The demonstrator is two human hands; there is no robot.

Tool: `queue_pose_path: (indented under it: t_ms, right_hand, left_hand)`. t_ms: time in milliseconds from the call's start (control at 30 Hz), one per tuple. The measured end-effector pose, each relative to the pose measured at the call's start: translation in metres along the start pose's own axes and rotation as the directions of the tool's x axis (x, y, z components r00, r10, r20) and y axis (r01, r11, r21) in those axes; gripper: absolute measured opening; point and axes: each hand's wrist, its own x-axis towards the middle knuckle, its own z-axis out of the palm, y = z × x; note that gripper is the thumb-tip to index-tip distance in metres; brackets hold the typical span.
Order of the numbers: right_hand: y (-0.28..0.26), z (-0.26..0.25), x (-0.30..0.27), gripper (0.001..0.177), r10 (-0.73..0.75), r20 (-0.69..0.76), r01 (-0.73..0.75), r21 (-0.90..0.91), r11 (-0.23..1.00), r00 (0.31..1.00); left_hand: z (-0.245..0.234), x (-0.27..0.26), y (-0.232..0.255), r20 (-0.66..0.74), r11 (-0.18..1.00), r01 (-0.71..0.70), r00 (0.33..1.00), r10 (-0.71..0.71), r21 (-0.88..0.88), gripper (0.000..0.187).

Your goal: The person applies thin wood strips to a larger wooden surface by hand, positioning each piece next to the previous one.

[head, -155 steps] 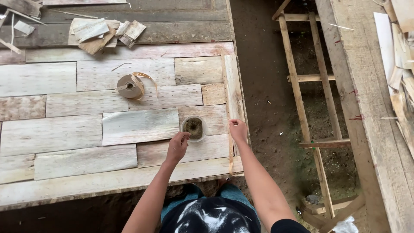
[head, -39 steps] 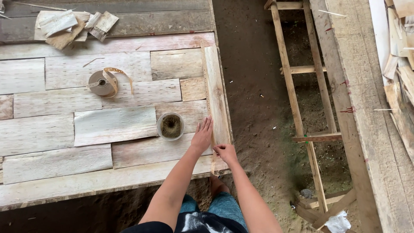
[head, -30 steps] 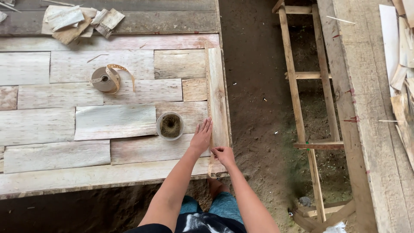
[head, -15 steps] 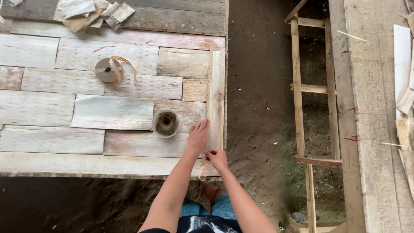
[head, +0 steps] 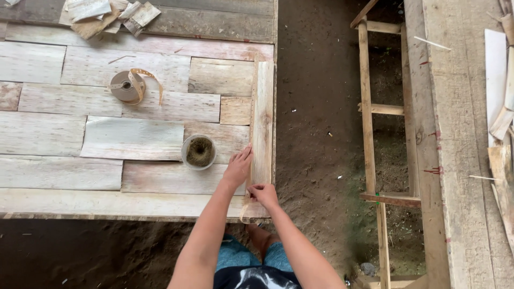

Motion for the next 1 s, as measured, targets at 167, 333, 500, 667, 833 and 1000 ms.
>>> queue_pose_path:
  t_ms: [167,333,500,667,833,1000]
  right_hand:
    - [-0.007,0.001,-0.008,0.031,0.015,-0.028,-0.014,0.031,0.999,0.999]
    - [0.000,0.006,-0.006,0.028,0.012,-0.050,-0.013,-0.030,0.999,0.999]
    - [0.021,0.014,0.014,0.026,-0.031,-0.132,0.021,-0.078,0.997,0.991]
    - [0.030,0.018,0.020,0.031,-0.046,-0.163,0.038,-0.050,0.998,0.986]
    - [0.018,0.021,0.004,0.030,-0.048,-0.182,0.051,0.011,0.999,0.982]
    - [0.022,0.024,0.009,0.030,-0.040,-0.199,0.040,-0.002,0.999,0.979]
  left_hand:
    - [-0.011,-0.022,0.002,0.026,0.994,-0.097,0.995,0.096,0.056,0.059]
    - [-0.025,-0.045,0.021,0.113,0.974,-0.098,0.991,0.076,0.205,0.062]
    - [-0.031,-0.061,0.036,0.141,0.974,-0.018,0.990,-0.014,0.224,0.064]
    - [-0.025,-0.054,0.036,0.180,0.971,-0.012,0.983,-0.032,0.237,0.070]
    - [-0.010,-0.047,0.019,0.158,0.974,-0.085,0.986,0.052,0.208,0.061]
    - [-0.013,-0.054,0.020,0.167,0.961,-0.085,0.985,0.041,0.263,0.061]
